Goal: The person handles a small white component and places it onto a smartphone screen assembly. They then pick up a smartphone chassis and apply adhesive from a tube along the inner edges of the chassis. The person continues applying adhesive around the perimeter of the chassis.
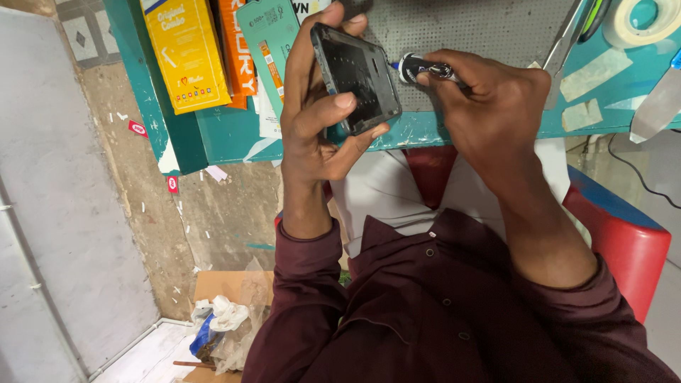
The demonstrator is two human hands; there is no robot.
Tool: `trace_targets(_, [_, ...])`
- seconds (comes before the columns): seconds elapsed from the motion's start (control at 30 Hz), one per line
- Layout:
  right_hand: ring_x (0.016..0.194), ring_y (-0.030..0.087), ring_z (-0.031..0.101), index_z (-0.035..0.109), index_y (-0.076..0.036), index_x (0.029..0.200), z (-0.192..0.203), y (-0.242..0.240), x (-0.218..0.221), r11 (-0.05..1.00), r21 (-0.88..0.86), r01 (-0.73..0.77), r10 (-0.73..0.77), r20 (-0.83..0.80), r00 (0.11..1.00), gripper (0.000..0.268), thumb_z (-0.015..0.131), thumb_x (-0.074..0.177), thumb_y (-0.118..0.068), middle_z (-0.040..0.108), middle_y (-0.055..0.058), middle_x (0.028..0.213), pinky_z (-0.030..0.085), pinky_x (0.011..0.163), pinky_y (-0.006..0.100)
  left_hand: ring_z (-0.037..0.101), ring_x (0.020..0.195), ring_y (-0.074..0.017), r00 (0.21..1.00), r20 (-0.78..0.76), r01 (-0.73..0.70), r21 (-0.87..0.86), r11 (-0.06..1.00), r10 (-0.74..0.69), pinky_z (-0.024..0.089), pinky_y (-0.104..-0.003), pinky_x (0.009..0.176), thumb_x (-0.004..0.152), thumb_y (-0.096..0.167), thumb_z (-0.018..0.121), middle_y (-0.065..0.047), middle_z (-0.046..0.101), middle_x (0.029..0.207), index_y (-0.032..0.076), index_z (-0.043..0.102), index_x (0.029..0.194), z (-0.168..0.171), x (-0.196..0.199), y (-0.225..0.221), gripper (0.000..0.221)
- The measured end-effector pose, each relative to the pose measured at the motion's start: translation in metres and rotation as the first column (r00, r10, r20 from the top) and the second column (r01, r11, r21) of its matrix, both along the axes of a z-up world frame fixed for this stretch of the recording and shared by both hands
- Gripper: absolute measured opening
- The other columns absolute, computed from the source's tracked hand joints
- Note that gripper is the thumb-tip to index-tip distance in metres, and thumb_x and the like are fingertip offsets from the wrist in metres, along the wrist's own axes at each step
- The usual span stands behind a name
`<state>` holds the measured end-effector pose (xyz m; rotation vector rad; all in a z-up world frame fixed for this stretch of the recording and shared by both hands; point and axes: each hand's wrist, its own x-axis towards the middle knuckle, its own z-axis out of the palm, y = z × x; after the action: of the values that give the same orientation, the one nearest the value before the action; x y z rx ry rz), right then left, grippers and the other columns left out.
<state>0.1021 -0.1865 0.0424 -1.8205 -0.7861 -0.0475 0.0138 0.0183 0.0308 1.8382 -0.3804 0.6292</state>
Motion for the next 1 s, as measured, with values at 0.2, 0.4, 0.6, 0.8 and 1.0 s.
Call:
trace_targets(0.2, [0.069,0.013,0.07,0.075,0.006,0.113,0.0,-0.004,0.0,0.999,-0.034,0.001,-0.001,0.012,1.0,0.017,0.072,0.096,0.01,0.076,0.015,0.092,0.049,0.056,0.024,0.049,0.146,-0.0389,1.0,0.011,-0.001,0.001,1.0,0.001,0.063,-0.043,0.109,0.088,0.003,0.094,-0.02,0.027,0.165,0.035,0.054,0.137,-0.001,0.001,0.0,0.071])
trace_targets(0.4, [0.064,0.009,0.063,0.078,0.003,0.113,0.002,-0.002,-0.001,0.998,-0.052,0.022,-0.025,-0.068,0.997,0.011,0.077,0.102,0.004,0.075,0.011,0.088,0.044,0.055,0.024,0.049,0.146,-0.039,1.0,0.011,-0.003,-0.01,1.0,0.003,0.062,-0.043,0.109,0.088,0.003,0.093,-0.02,0.027,0.165,0.035,0.053,0.137,0.0,0.0,-0.001,0.07])
trace_targets(0.6, [0.058,0.01,0.061,0.076,0.006,0.109,0.007,0.001,0.0,0.999,-0.035,0.033,-0.033,-0.004,0.999,0.013,0.079,0.097,0.005,0.074,0.014,0.081,0.043,0.049,0.025,0.049,0.147,-0.0386,1.0,-0.002,-0.008,-0.008,1.0,0.008,0.06,-0.041,0.106,0.089,0.003,0.094,-0.02,0.027,0.166,0.035,0.053,0.138,-0.001,-0.001,-0.001,0.072])
trace_targets(0.8, [0.066,0.009,0.066,0.075,0.006,0.115,0.0,-0.006,0.001,0.999,0.002,-0.035,0.035,-0.005,0.999,0.017,0.072,0.099,0.009,0.075,0.014,0.09,0.046,0.054,0.023,0.049,0.146,-0.0385,1.0,0.01,-0.002,-0.002,1.0,0.002,0.058,-0.042,0.107,0.088,0.002,0.093,-0.02,0.027,0.166,0.035,0.052,0.138,-0.002,0.001,0.0,0.073])
trace_targets(1.0, [0.061,0.01,0.062,0.075,0.006,0.111,0.003,-0.006,-0.001,0.999,-0.034,-0.005,0.005,0.003,1.0,0.012,0.077,0.1,0.005,0.074,0.014,0.085,0.044,0.051,0.025,0.05,0.146,-0.0388,1.0,0.008,0.003,-0.018,1.0,-0.002,0.057,-0.042,0.108,0.088,0.0,0.093,-0.02,0.027,0.165,0.036,0.052,0.139,-0.002,0.0,-0.001,0.075])
